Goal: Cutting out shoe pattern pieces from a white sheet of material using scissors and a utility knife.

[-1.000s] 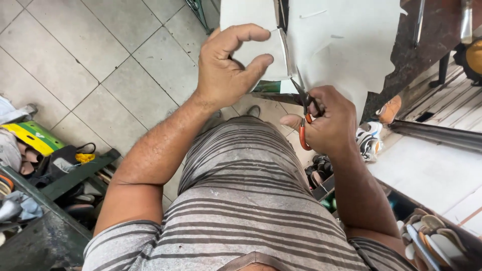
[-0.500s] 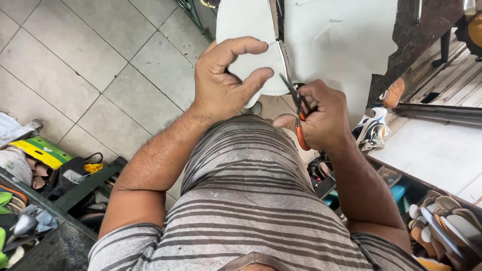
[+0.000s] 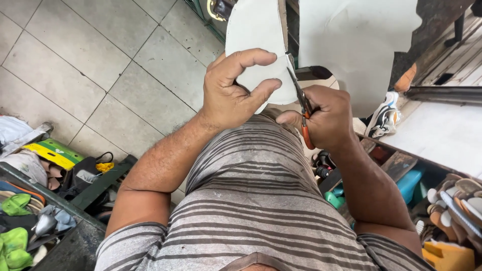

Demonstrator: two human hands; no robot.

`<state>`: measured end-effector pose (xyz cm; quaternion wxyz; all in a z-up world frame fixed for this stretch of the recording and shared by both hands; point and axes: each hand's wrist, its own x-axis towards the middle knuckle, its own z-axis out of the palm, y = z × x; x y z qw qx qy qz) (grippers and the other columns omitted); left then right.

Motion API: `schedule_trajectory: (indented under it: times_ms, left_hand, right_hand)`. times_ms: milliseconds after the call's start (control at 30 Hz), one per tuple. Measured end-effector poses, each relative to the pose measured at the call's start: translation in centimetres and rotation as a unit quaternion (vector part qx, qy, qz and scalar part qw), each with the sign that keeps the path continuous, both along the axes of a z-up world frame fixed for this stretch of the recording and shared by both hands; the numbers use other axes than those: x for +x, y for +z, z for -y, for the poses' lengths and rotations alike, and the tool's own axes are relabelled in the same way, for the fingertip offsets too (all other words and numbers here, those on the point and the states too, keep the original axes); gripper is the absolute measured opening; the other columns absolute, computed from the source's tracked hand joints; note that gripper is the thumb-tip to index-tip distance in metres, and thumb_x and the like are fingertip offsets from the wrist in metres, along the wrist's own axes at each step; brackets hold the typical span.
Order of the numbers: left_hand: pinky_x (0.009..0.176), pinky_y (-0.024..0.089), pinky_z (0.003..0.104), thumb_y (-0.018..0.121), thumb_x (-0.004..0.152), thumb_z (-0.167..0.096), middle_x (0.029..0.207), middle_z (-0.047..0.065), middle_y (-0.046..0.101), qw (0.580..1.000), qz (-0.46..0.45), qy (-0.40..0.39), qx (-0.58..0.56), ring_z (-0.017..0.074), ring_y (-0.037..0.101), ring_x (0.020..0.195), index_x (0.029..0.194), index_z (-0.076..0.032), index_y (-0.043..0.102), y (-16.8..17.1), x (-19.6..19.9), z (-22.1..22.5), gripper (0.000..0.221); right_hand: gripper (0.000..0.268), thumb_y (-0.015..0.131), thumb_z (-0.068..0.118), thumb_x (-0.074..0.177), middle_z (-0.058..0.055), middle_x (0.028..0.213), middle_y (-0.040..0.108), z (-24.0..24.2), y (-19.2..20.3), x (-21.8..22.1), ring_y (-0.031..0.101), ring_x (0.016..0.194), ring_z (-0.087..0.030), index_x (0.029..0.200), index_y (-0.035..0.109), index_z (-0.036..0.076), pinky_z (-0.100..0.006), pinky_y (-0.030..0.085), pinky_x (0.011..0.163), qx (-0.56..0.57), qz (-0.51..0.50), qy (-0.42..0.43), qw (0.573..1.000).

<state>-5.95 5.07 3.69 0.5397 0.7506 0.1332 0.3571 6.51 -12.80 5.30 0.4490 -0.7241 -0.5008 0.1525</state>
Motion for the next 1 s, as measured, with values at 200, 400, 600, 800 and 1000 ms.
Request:
schedule_trajectory:
  times_ms: [200, 400, 600, 800, 1000]
  left_hand:
    - [0.084, 0.058, 0.038, 0.09, 0.085, -0.016, 0.093, 0.008, 0.073, 0.993, 0.085, -0.049, -0.063, 0.0225, 0.071, 0.089, 0.112, -0.012, 0.074, -1.2, 0.2, 0.7, 0.032]
    - [0.081, 0.058, 0.037, 0.088, 0.085, -0.012, 0.091, 0.005, 0.072, 0.99, 0.088, -0.079, -0.077, 0.0189, 0.069, 0.085, 0.112, -0.011, 0.073, -1.7, 0.2, 2.2, 0.03]
    - [0.079, 0.057, 0.037, 0.089, 0.084, -0.014, 0.09, 0.008, 0.073, 0.985, 0.107, -0.101, -0.087, 0.0177, 0.07, 0.085, 0.112, -0.01, 0.074, -2.5, 1.2, 5.6, 0.032]
    - [0.077, 0.058, 0.037, 0.087, 0.084, -0.01, 0.088, 0.011, 0.071, 0.983, 0.118, -0.11, -0.085, 0.0217, 0.072, 0.083, 0.109, -0.005, 0.074, -1.8, 2.6, 9.5, 0.029]
    - [0.078, 0.059, 0.037, 0.087, 0.084, -0.008, 0.091, 0.011, 0.071, 0.983, 0.11, -0.116, -0.085, 0.0215, 0.072, 0.085, 0.11, -0.005, 0.074, -2.0, 3.7, 13.5, 0.03]
  right_hand:
    - [0.066, 0.101, 0.034, 0.069, -0.007, 0.054, 0.046, 2.9, -2.2, -0.4, 0.047, 0.047, -0.013, 0.103, 0.058, -0.004, -0.024, 0.04, 0.051, 0.008, -0.122, -0.054, 0.991]
    - [0.063, 0.095, 0.033, 0.079, -0.004, 0.055, 0.042, 5.1, -4.1, -1.7, 0.047, 0.047, -0.013, 0.106, 0.051, -0.001, -0.023, 0.038, 0.053, 0.009, -0.142, -0.091, 0.986]
    - [0.076, 0.095, 0.045, 0.075, -0.007, 0.06, 0.047, 8.3, -3.5, -1.0, 0.048, 0.054, -0.017, 0.116, 0.05, -0.001, -0.03, 0.042, 0.06, -0.046, -0.142, -0.088, 0.985]
    - [0.068, 0.09, 0.043, 0.081, -0.006, 0.057, 0.047, 11.3, -2.9, 0.1, 0.045, 0.047, -0.017, 0.117, 0.053, -0.001, -0.027, 0.036, 0.053, -0.016, -0.131, -0.079, 0.988]
    - [0.074, 0.098, 0.036, 0.073, -0.007, 0.062, 0.052, 15.5, -5.0, 1.3, 0.047, 0.049, -0.015, 0.116, 0.048, 0.0, -0.023, 0.04, 0.053, 0.017, -0.129, -0.088, 0.988]
